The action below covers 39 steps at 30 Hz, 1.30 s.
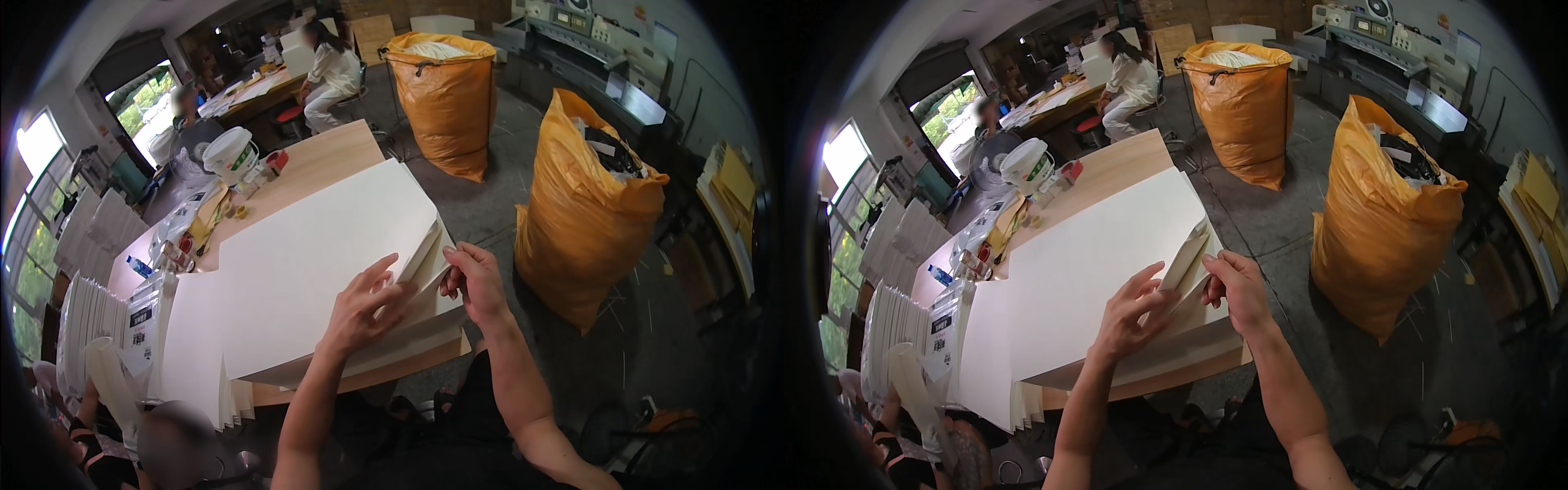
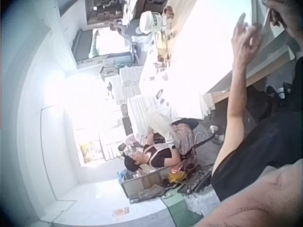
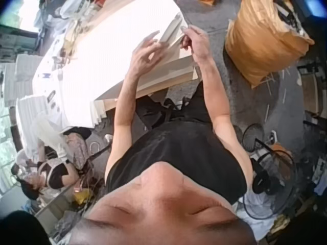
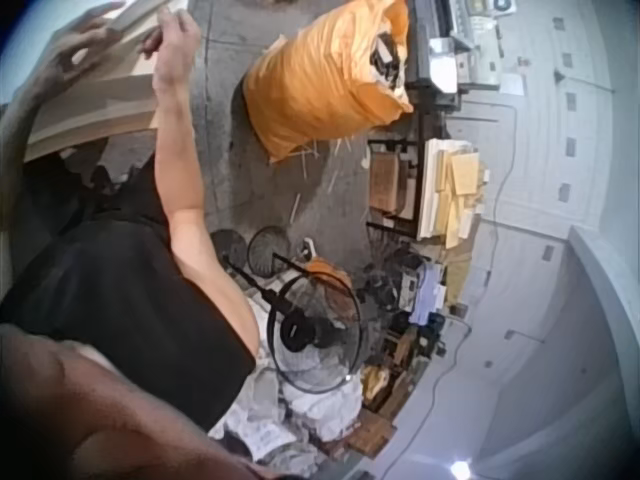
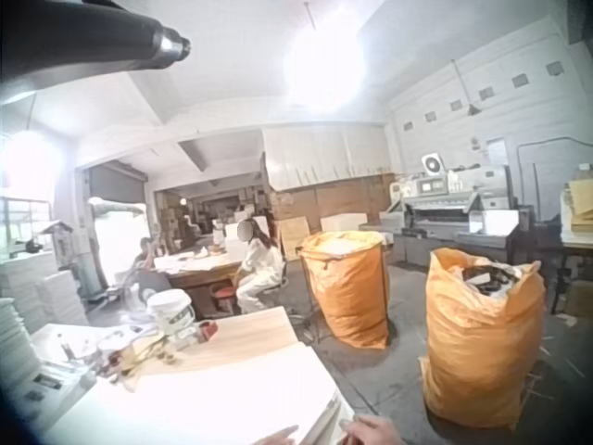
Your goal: The person separates individual sheets from a large stack of white boards, fans them out to check for separation, and moves small batches from one stack to another on a workbench.
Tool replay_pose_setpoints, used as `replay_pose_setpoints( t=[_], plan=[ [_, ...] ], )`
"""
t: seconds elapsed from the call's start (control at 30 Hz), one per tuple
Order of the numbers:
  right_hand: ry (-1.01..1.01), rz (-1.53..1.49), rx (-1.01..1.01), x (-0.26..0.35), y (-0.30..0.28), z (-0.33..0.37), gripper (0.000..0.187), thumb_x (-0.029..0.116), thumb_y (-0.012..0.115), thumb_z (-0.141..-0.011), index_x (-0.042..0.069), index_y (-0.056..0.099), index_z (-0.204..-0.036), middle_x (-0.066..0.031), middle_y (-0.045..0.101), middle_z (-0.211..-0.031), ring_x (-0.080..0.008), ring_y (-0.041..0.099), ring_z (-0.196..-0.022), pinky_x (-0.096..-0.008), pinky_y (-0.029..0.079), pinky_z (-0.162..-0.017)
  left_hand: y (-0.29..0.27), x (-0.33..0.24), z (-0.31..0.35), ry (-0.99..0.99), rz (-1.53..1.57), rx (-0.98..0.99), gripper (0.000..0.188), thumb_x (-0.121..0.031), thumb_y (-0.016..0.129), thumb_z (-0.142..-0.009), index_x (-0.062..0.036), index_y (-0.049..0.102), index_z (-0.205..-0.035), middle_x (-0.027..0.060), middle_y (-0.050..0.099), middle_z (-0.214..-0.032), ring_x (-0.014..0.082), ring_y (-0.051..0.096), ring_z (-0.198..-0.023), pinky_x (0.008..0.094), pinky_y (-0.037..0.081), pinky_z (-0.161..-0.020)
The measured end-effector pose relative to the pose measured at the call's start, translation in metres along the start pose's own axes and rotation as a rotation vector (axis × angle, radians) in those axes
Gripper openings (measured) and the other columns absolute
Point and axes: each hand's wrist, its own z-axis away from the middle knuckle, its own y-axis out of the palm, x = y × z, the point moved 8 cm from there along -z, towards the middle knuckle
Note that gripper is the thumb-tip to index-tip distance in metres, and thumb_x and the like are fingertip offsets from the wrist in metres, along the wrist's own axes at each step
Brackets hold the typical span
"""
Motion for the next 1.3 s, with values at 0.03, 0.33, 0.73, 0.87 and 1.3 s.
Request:
replay_pose_setpoints(
  t=[0.03,0.33,0.73,0.87,1.3],
  plan=[
    [0.005,-0.010,0.002,-0.001,0.000,0.000,0.036,0.021,0.062,-0.103,0.010,0.056,-0.069,-0.0012,0.057,-0.059,-0.0122,0.060,-0.053,-0.0255,0.041,-0.048,-0.002,-0.006,-0.002,-0.011,-0.012,0.008,0.041,-0.015,0.088,-0.077,-0.0189,0.074,-0.116,0.0128,0.055,-0.149,0.0340,0.071,-0.111,0.0410,0.062,-0.090],
    [-0.039,0.061,-0.007,0.005,-0.001,0.005,0.039,0.027,0.064,-0.103,0.009,0.055,-0.070,-0.0002,0.055,-0.059,-0.0112,0.059,-0.054,-0.0261,0.042,-0.050,-0.001,0.008,0.002,-0.017,0.085,-0.057,0.045,-0.012,0.087,-0.077,-0.0212,0.075,-0.120,0.0124,0.058,-0.144,0.0312,0.071,-0.112,0.0407,0.062,-0.089],
    [-0.030,-0.029,-0.008,0.002,0.005,-0.001,0.037,0.021,0.060,-0.104,0.011,0.053,-0.069,-0.0029,0.057,-0.058,-0.0145,0.061,-0.051,-0.0266,0.043,-0.049,-0.001,-0.004,-0.001,-0.015,-0.015,-0.027,0.047,-0.009,0.087,-0.076,-0.0261,0.075,-0.119,0.0110,0.059,-0.144,0.0326,0.070,-0.111,0.0401,0.062,-0.090],
    [-0.039,-0.046,-0.019,0.000,0.002,0.001,0.038,0.022,0.061,-0.104,0.011,0.052,-0.069,-0.0024,0.056,-0.059,-0.0139,0.059,-0.051,-0.0263,0.042,-0.049,-0.001,0.003,0.001,-0.022,0.107,-0.051,0.050,-0.008,0.088,-0.074,-0.0241,0.075,-0.119,0.0117,0.059,-0.142,0.0327,0.070,-0.112,0.0404,0.062,-0.090],
    [-0.027,-0.045,-0.024,0.001,0.005,0.001,0.035,0.018,0.059,-0.104,0.011,0.050,-0.070,-0.0002,0.051,-0.058,-0.0127,0.056,-0.052,-0.0267,0.041,-0.049,-0.001,-0.008,-0.002,0.005,-0.039,-0.043,0.049,-0.012,0.088,-0.075,-0.0250,0.074,-0.121,0.0122,0.059,-0.143,0.0323,0.071,-0.108,0.0413,0.062,-0.089]
  ],
)
